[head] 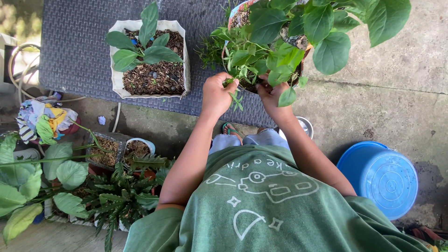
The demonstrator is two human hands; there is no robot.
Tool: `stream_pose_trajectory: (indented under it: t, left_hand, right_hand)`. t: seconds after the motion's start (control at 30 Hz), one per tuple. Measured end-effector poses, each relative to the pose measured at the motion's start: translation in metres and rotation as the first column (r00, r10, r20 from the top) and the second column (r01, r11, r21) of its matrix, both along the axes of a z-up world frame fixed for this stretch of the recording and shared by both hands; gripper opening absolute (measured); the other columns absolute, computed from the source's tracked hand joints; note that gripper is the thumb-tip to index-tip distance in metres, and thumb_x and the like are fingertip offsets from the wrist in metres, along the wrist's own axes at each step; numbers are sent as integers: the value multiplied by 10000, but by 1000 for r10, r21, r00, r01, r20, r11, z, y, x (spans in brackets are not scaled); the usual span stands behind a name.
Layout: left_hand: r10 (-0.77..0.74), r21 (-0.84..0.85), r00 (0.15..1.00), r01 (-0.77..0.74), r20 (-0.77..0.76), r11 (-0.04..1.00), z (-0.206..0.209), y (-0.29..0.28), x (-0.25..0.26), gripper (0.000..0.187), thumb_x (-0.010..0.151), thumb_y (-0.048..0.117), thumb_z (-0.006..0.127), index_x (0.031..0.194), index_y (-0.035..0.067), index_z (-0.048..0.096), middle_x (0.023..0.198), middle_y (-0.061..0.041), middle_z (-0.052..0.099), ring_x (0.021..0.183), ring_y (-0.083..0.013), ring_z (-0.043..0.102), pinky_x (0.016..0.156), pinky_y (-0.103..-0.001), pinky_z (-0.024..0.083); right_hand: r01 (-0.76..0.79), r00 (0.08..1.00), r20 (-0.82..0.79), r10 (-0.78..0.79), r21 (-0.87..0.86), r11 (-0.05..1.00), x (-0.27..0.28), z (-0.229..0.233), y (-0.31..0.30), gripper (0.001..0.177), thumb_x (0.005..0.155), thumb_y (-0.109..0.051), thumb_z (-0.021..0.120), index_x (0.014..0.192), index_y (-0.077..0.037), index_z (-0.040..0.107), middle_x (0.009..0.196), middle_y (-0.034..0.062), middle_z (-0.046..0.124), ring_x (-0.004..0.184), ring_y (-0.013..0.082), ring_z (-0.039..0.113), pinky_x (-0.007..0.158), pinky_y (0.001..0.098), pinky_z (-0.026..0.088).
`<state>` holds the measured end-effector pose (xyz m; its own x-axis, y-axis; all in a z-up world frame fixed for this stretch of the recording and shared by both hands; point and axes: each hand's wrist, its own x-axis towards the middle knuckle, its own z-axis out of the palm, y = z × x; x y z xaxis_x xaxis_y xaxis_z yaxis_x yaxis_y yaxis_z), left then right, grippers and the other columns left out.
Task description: Remove weeds and loosen soil in potted plants using a small garden trowel and hands.
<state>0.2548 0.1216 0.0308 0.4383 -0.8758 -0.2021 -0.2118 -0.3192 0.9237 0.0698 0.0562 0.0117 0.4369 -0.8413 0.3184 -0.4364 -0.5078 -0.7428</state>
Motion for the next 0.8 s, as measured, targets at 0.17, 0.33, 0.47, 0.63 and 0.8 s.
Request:
stream_pose_trajectory:
  t: [0.17, 0.33, 0.47, 0.63, 0.8]
  left_hand:
    - [-34, -28, 998, 33, -44, 999, 32, -4, -1, 168, 940, 170, 719, 917, 4, 723, 605, -38, 657, 506, -65, 569, 457, -292, 428]
    - [-60, -61, 998, 59, -30, 996, 36, -4, -6, 170, 941, 175, 725, 913, 7, 718, 602, -34, 655, 514, -58, 577, 465, -282, 441]
    - [-47, -85, 994, 38, -98, 996, 26, -2, -9, 181, 954, 188, 732, 925, 11, 715, 624, -30, 644, 535, -55, 563, 477, -274, 431]
    - [-42, -175, 983, 10, -179, 984, 8, -10, -3, 173, 944, 186, 742, 989, 22, 705, 738, -31, 687, 632, -52, 593, 562, -258, 470]
    - [-49, -234, 998, 40, -33, 971, 4, -18, -12, 259, 846, 162, 808, 1026, 13, 697, 860, -73, 758, 741, -75, 689, 666, -274, 554]
  right_hand:
    - [12, 998, -67, -3, 134, 991, 8, 1, -1, 330, 858, -157, 823, 1127, -7, 703, 915, 155, 723, 744, 282, 723, 671, 367, 561]
    - [78, 995, -60, -79, -17, 997, 16, -14, -18, 251, 892, -116, 777, 1108, -15, 701, 947, 170, 720, 817, 352, 692, 726, 438, 545]
    - [-32, 995, -95, 20, -128, 991, 13, -36, -29, 181, 919, -64, 745, 1093, -27, 709, 993, 180, 712, 899, 395, 677, 786, 481, 535]
    - [-12, 994, -109, 2, -93, 996, 2, -11, -28, 116, 927, -70, 756, 1011, -29, 687, 974, 178, 703, 915, 391, 680, 804, 467, 539]
    - [-12, 1000, -5, 13, 31, 999, -3, 16, -17, 150, 939, -70, 726, 1062, 3, 680, 975, 180, 704, 895, 378, 694, 785, 448, 557]
